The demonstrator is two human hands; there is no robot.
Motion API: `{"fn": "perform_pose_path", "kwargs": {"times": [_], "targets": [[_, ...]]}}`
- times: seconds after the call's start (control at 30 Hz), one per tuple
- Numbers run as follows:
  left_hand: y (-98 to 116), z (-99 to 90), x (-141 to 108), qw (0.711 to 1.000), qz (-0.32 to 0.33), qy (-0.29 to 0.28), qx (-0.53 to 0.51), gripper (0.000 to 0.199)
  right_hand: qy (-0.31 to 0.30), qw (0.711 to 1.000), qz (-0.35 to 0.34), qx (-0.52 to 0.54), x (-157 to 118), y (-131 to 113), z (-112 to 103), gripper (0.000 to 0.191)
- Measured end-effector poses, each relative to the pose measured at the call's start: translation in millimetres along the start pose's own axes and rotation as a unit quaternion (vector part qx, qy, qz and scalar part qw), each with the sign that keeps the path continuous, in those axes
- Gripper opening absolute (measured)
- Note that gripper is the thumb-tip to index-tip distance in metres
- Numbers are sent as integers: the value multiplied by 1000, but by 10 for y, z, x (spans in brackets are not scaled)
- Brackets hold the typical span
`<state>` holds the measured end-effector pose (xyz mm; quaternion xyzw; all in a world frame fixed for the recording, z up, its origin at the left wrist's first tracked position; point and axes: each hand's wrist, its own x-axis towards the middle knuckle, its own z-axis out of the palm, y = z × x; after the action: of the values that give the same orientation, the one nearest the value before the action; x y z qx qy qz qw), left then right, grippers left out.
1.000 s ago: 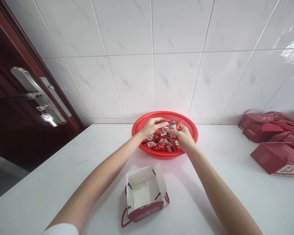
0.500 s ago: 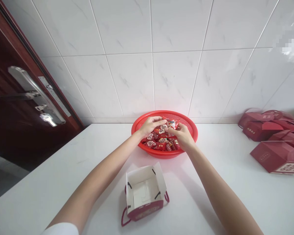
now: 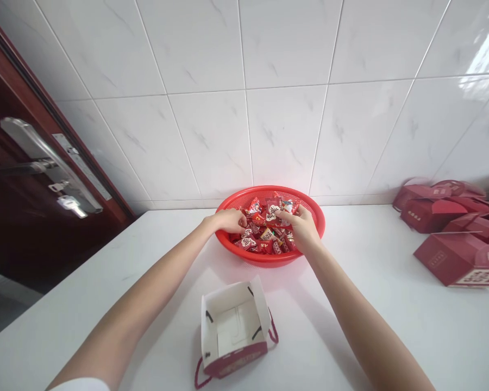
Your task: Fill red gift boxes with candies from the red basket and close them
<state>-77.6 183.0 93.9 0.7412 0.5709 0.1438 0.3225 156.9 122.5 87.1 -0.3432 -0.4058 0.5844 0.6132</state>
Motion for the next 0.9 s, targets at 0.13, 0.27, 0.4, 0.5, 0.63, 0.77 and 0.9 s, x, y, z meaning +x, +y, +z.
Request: {"fn": "perform_pose_path", "kwargs": {"times": [0.13,0.27,0.4,0.5,0.63,0.77,0.9], "targets": [[23,84,30,999,-19,-44,19,18,4,1000,6,1,-15,-17,8,29],[74,93,17,999,-24,-46,-9,25,7,1000,14,1,-27,-36,17,30],[147,81,-31,996,-18,-8,-92,23,14,1000,13,5,-19,-32,13,30],[178,68,-47,983,-8,46,-180,25,18,1000,14,6,-17,-28,8,29],[175,41,-41,956,-14,82,-282,29,20,1000,19,10,-24,-39,8,32],[186,3,-52,930,-17,76,-359,25,22,999,22,12,-25,-48,14,35],[209,-21,-81,915,-20,55,-400,28,17,1000,23,9,-23,-44,8,33]]}}
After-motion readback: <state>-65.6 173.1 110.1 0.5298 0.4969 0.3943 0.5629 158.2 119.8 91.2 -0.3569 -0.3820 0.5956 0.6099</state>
